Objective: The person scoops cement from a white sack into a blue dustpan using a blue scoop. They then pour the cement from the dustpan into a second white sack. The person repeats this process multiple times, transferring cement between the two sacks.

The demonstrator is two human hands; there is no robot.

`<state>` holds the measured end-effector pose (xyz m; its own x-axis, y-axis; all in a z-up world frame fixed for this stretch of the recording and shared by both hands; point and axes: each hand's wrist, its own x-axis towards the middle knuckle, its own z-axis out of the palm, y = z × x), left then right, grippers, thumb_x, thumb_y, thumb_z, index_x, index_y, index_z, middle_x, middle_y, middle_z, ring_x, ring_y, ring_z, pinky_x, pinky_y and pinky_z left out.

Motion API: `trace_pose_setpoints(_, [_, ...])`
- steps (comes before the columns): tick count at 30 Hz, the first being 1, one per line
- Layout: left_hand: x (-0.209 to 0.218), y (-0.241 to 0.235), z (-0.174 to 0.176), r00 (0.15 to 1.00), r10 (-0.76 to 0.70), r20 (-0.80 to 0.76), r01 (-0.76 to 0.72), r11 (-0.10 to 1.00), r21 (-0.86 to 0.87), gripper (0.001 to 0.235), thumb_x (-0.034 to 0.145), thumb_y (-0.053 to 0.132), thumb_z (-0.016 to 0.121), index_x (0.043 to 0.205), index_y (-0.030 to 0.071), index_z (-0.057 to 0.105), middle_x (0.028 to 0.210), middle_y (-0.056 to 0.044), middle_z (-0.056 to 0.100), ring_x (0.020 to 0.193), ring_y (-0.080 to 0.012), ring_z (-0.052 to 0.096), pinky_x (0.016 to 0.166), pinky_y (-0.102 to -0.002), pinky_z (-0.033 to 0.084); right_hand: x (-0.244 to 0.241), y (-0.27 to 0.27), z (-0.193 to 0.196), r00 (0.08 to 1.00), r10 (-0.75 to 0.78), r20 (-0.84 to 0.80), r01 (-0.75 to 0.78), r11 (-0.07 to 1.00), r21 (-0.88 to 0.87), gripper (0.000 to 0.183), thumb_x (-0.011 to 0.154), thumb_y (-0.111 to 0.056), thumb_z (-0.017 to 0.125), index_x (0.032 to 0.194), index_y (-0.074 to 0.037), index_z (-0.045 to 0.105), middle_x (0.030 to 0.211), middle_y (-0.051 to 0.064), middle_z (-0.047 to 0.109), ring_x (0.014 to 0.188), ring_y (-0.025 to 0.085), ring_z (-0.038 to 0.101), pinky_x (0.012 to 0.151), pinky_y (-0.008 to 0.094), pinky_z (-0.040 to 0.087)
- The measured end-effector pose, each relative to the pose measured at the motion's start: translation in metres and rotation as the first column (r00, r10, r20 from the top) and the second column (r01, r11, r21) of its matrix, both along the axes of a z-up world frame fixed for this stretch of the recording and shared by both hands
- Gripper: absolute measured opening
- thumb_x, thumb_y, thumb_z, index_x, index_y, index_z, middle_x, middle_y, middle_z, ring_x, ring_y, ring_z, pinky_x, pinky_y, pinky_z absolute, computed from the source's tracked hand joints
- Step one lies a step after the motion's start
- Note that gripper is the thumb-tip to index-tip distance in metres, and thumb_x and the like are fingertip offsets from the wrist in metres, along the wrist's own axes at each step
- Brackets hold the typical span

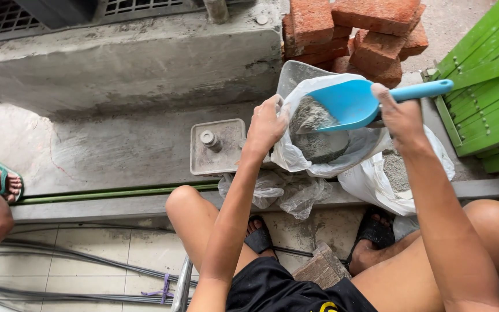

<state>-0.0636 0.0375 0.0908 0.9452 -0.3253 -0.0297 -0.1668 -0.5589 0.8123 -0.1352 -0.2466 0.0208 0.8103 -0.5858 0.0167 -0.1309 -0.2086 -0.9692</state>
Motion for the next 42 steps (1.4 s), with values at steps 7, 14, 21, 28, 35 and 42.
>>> trace_pose_setpoints(7, [0.002,0.0,0.014,0.996,0.063,-0.063,-0.053,0.989,0.141,0.028,0.092,0.04,0.052,0.089,0.013,0.054,0.094,-0.019,0.07,0.087,-0.0417,0.062,0.076,-0.048,0.046,-0.015,-0.011,0.061,0.976,0.029,-0.218,0.008,0.986,0.166,0.039,0.101,-0.055,0.069,0.105,-0.019,0.056,0.101,-0.002,0.051,0.104,0.014,0.054,0.1,0.03,0.05])
trace_pose_setpoints(14, [-0.002,0.0,0.015,0.994,0.106,-0.036,-0.096,0.97,0.222,0.037,0.082,0.05,0.061,0.094,0.015,0.056,0.102,-0.014,0.073,0.093,-0.0393,0.066,0.077,-0.05,0.048,-0.019,-0.039,0.046,0.995,-0.066,-0.078,0.072,0.993,0.09,0.05,0.094,-0.061,0.078,0.112,-0.016,0.067,0.108,-0.006,0.065,0.099,0.007,0.063,0.083,0.026,0.055])
trace_pose_setpoints(21, [0.007,-0.015,-0.007,0.829,0.081,0.553,-0.1,0.995,0.005,0.035,0.086,0.033,0.08,0.103,0.012,0.058,0.095,-0.01,0.068,0.081,-0.0275,0.066,0.064,-0.045,0.052,-0.025,-0.042,0.051,1.0,-0.001,0.017,0.001,1.0,-0.003,0.041,0.103,-0.05,0.076,0.108,-0.014,0.057,0.106,0.001,0.055,0.114,0.019,0.06,0.103,0.027,0.056])
trace_pose_setpoints(28, [0.025,-0.044,-0.019,0.686,-0.07,0.724,-0.004,0.995,0.1,0.029,0.086,-0.002,0.074,0.108,0.012,0.063,0.109,-0.01,0.061,0.094,-0.029,0.058,0.064,-0.041,0.049,-0.018,-0.04,0.047,0.999,-0.016,0.04,0.019,0.996,-0.084,0.045,0.105,-0.055,0.077,0.09,-0.019,0.055,0.086,-0.004,0.05,0.086,0.013,0.053,0.076,0.03,0.045])
trace_pose_setpoints(35, [0.053,-0.059,-0.023,0.79,-0.125,0.6,-0.005,0.978,0.211,0.021,0.087,-0.015,0.065,0.087,0.006,0.065,0.081,-0.01,0.064,0.064,-0.0267,0.064,0.047,-0.04,0.057,-0.015,-0.021,0.057,0.998,0.063,-0.013,-0.064,0.996,-0.067,0.043,0.099,-0.053,0.073,0.091,-0.014,0.055,0.085,0.002,0.052,0.086,0.02,0.057,0.077,0.034,0.054])
trace_pose_setpoints(42, [0.064,-0.059,-0.026,0.877,-0.132,0.461,0.03,0.975,0.221,0.015,0.085,0.018,0.065,0.1,0.02,0.061,0.091,-0.005,0.062,0.086,-0.0355,0.07,0.07,-0.053,0.061,-0.013,-0.015,0.024,0.994,0.073,0.087,-0.049,0.965,-0.257,0.04,0.107,-0.044,0.08,0.087,-0.011,0.067,0.074,0.006,0.061,0.073,0.018,0.059,0.091,0.047,0.049])
